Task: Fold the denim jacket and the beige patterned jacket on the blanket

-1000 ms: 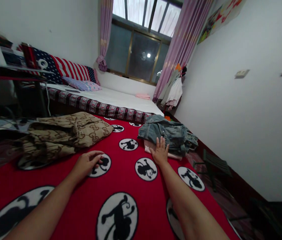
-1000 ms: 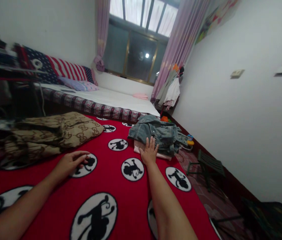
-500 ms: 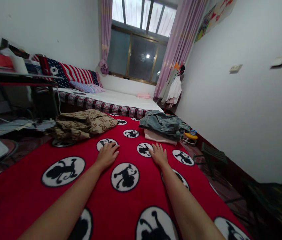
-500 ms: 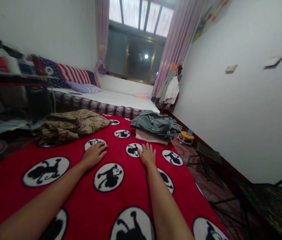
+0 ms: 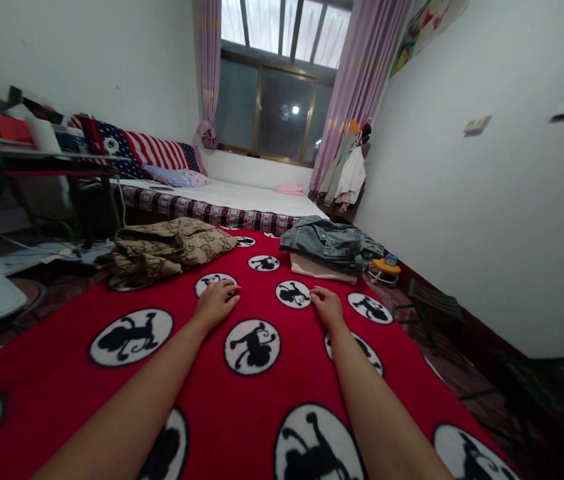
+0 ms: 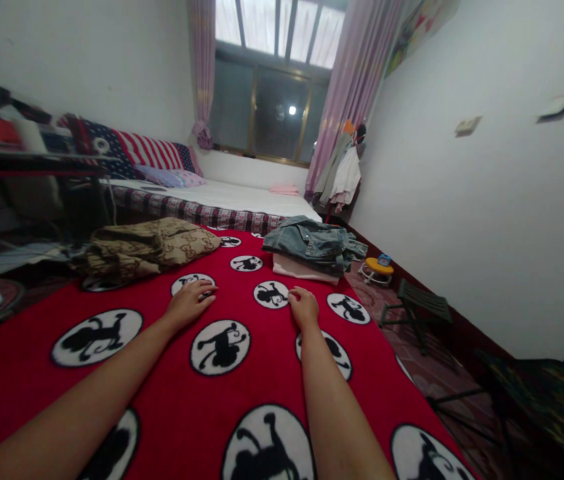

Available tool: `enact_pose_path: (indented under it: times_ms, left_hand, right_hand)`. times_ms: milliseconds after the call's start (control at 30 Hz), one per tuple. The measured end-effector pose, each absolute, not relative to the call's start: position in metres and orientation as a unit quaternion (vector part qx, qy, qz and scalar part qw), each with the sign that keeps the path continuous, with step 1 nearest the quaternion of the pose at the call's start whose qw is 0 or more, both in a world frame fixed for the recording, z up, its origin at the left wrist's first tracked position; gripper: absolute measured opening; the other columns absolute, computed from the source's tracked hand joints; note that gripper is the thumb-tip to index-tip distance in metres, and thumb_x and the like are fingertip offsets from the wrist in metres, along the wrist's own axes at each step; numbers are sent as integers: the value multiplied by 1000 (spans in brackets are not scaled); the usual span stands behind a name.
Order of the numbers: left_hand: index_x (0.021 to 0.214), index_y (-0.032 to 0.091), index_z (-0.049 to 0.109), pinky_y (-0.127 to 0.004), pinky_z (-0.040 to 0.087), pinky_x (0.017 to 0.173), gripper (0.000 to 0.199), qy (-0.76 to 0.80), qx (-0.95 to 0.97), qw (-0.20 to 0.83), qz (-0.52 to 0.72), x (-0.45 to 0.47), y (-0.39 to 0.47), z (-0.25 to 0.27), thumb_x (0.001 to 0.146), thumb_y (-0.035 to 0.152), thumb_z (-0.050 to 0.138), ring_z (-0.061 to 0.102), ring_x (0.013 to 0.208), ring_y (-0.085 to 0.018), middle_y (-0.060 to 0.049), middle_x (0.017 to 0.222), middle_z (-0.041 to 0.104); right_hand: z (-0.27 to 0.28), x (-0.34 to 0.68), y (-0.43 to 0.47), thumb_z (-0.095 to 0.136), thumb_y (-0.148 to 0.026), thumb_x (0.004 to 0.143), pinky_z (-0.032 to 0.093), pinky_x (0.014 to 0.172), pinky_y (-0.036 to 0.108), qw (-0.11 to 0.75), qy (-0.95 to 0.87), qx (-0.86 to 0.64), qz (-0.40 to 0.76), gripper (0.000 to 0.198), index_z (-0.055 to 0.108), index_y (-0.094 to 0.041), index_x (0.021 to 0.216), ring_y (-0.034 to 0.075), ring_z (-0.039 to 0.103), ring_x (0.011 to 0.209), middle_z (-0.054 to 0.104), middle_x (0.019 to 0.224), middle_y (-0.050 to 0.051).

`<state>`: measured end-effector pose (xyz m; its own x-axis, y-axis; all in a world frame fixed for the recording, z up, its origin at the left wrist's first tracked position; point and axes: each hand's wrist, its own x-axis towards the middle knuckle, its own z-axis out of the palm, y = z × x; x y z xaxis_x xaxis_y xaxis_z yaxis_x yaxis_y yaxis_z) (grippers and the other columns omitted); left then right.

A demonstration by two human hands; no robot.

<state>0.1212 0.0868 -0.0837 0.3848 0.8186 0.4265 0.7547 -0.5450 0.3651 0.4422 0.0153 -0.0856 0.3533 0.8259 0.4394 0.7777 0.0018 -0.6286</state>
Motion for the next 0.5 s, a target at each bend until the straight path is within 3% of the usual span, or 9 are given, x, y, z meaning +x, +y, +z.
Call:
enact_pose_path:
  times_ms: [167,267,400,500]
  left_hand:
    - [111,19,71,-41,39,104,35,468,833,58,290,120,87,-83,87,34,51,54,115,-27,-9,124,63]
    - [111,20,71,-40,40,103,34,466,836,48,286,120,86,-82,87,34,51,55,115,-26,-9,124,63]
    - [113,21,70,-41,42,99,34,480,836,22,266,124,82,-80,88,32,50,53,114,-27,-8,124,62]
    - [114,23,68,-42,44,93,33,498,829,-11,253,131,76,-76,90,33,49,52,111,-28,-8,121,62]
  right_hand:
    - [-91,445,19,58,-27,75,49,92,35,475,-554,-683,37,21,75,-21,85,22,68,96,75,98,5]
    - [-94,445,21,57,-26,73,52,86,34,514,-517,-683,24,29,73,-17,96,21,68,88,74,94,7]
    - [-86,461,23,49,-22,75,50,88,37,573,-420,-702,-50,46,60,-11,118,22,64,95,64,116,17]
    - [-63,490,27,44,-14,74,43,99,37,577,-374,-717,-116,47,58,-8,119,23,57,112,53,131,21]
